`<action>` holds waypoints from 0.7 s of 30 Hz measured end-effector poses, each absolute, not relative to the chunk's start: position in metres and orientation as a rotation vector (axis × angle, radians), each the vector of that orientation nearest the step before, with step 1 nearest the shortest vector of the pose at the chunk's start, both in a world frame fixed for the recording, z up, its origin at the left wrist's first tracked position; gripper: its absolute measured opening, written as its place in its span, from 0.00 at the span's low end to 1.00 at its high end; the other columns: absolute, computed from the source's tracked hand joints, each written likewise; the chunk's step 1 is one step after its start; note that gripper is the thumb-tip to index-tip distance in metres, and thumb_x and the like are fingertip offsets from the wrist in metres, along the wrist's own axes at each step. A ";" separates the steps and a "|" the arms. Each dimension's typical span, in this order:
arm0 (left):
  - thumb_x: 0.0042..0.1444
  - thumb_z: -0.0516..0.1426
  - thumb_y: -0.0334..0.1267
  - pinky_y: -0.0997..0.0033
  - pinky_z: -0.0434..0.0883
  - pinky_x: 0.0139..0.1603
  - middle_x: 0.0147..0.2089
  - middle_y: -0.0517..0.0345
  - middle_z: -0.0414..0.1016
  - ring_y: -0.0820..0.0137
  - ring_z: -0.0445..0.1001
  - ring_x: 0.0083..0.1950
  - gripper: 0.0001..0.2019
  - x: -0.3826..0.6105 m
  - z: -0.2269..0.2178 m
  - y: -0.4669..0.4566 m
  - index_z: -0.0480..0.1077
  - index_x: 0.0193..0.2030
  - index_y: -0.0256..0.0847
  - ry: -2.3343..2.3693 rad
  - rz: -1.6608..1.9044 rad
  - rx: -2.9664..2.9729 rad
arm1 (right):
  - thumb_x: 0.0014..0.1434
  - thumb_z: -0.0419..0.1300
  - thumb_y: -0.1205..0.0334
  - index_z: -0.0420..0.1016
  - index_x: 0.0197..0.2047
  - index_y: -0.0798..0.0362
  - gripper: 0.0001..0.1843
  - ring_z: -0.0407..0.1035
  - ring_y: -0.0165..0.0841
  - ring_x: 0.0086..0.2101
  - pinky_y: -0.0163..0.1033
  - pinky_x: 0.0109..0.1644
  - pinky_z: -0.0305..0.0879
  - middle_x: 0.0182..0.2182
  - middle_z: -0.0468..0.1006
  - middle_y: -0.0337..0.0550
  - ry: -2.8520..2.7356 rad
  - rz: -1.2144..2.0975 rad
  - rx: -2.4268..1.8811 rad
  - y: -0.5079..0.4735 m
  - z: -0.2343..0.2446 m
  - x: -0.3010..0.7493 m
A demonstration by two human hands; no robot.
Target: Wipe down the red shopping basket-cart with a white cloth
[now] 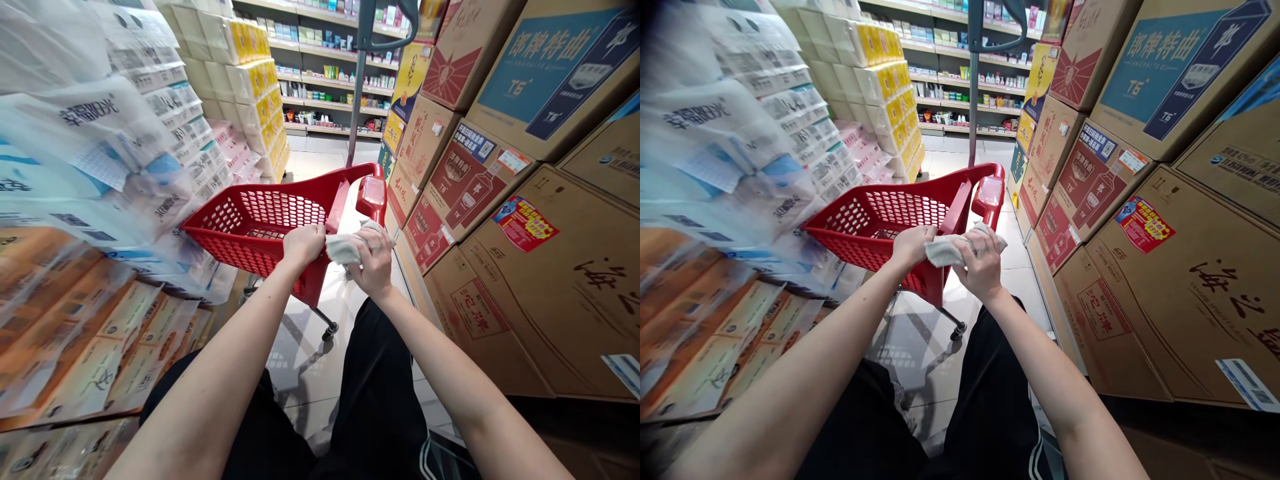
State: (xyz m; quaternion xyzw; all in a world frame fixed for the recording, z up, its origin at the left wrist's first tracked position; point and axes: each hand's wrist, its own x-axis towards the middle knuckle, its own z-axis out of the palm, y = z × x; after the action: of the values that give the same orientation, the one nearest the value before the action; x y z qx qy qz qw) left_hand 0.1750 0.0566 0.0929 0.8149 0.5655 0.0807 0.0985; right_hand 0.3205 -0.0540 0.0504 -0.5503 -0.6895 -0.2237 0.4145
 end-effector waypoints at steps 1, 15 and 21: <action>0.64 0.35 0.45 0.63 0.69 0.45 0.51 0.47 0.80 0.56 0.76 0.53 0.29 0.175 0.093 0.057 0.78 0.44 0.42 1.675 0.227 2.419 | 0.64 0.54 0.52 0.75 0.53 0.46 0.17 0.63 0.47 0.57 0.59 0.65 0.52 0.51 0.73 0.50 -1.753 -0.574 -1.395 -0.058 0.048 0.317; 0.66 0.34 0.40 0.61 0.70 0.48 0.51 0.44 0.79 0.55 0.76 0.53 0.29 0.178 0.091 0.055 0.75 0.50 0.39 1.647 0.187 2.513 | 0.69 0.48 0.50 0.76 0.32 0.53 0.23 0.70 0.36 0.32 0.41 0.42 0.56 0.27 0.78 0.46 -1.858 -0.642 -1.713 -0.025 0.096 0.325; 0.65 0.38 0.42 0.59 0.70 0.47 0.50 0.43 0.79 0.51 0.76 0.52 0.25 0.175 0.089 0.055 0.75 0.51 0.38 1.642 0.190 2.520 | 0.69 0.48 0.48 0.74 0.33 0.53 0.22 0.70 0.40 0.31 0.43 0.41 0.55 0.27 0.78 0.48 -1.892 -0.693 -1.791 -0.032 0.099 0.312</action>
State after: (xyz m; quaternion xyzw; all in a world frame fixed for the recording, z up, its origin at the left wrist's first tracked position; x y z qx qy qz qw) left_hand 0.1749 0.0548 0.0888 0.8345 0.5437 0.0629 0.0639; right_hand 0.3125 -0.0319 0.0988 -0.6480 -0.6843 -0.2508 0.2210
